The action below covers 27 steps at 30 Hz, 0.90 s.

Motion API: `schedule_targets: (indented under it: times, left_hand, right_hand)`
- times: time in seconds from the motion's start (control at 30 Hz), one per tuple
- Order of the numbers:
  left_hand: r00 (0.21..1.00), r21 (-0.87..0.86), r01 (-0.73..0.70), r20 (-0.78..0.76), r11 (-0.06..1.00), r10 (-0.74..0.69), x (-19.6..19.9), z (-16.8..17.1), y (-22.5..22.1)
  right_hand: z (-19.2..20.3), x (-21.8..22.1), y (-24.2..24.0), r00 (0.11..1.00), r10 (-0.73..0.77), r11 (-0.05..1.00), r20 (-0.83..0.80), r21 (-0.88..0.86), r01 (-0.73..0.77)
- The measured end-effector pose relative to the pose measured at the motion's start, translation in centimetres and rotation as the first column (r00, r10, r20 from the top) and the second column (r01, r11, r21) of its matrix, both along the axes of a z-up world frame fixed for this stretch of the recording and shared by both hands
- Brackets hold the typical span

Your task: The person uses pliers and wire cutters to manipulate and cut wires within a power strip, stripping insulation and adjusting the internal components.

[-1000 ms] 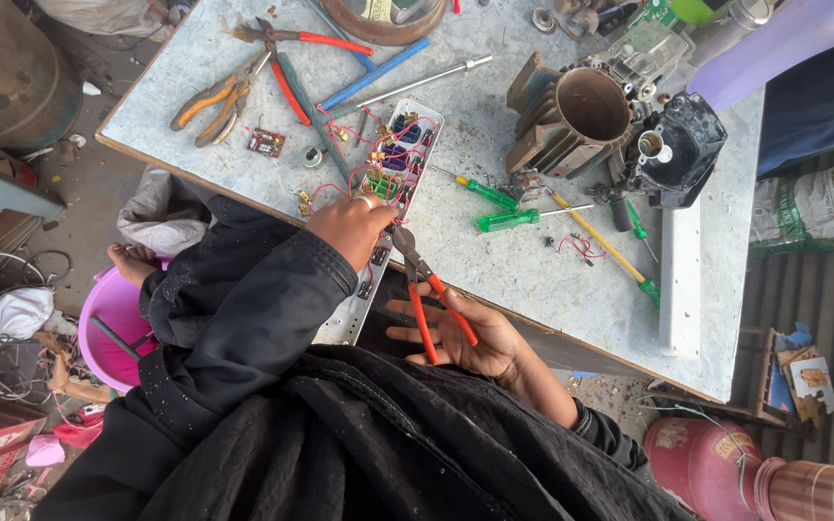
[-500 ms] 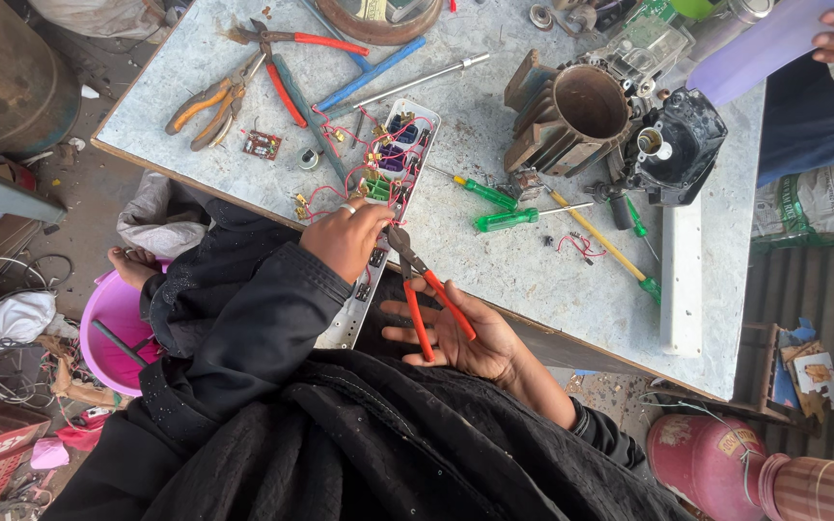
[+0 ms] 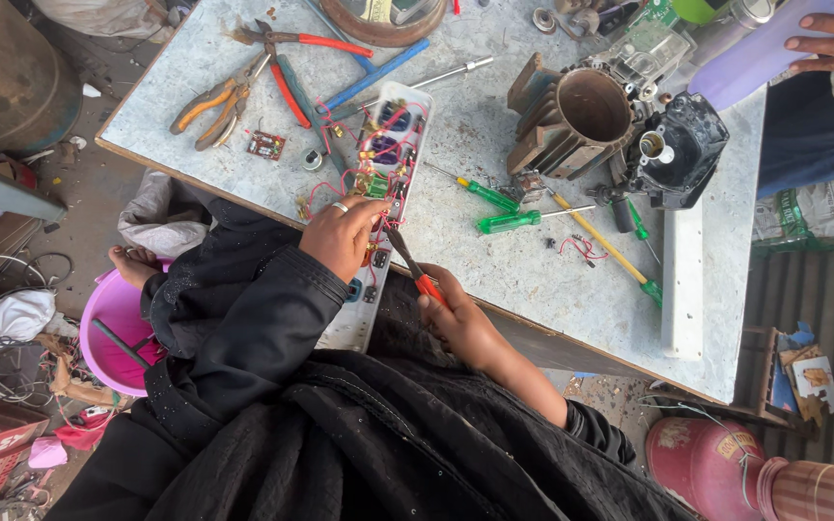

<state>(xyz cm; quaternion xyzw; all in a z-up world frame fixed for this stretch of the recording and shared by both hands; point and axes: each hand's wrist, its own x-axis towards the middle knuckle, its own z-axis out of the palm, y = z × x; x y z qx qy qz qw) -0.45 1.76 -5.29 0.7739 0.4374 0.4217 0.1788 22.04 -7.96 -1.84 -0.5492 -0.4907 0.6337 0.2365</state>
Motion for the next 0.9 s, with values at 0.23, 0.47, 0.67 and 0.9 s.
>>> schedule_targets:
  times: [0.23,0.47,0.67,0.9]
  left_hand:
    - [1.0,0.023,-0.017,-0.024,1.0,0.018,-0.9,-1.3,-0.1]
    - [0.979,0.299,-0.064,-0.168,0.952,0.119,0.5,-0.6,-0.4]
    - [0.985,0.171,-0.001,-0.17,0.985,0.031,0.2,-1.5,1.0]
    - [0.973,0.155,0.034,-0.23,0.987,0.003,-0.3,-2.1,1.4]
  right_hand:
    - [2.0,-1.2,-0.2,0.834,0.021,0.868,0.551,0.404,-0.288]
    - [2.9,-0.2,0.6,0.85,0.051,0.982,0.524,0.131,-0.139]
    - [-1.5,0.9,0.4,0.918,-0.001,0.872,0.397,0.45,-0.194]
    - [-0.6,-0.2,-0.4,0.789,-0.093,0.794,0.607,0.524,-0.309]
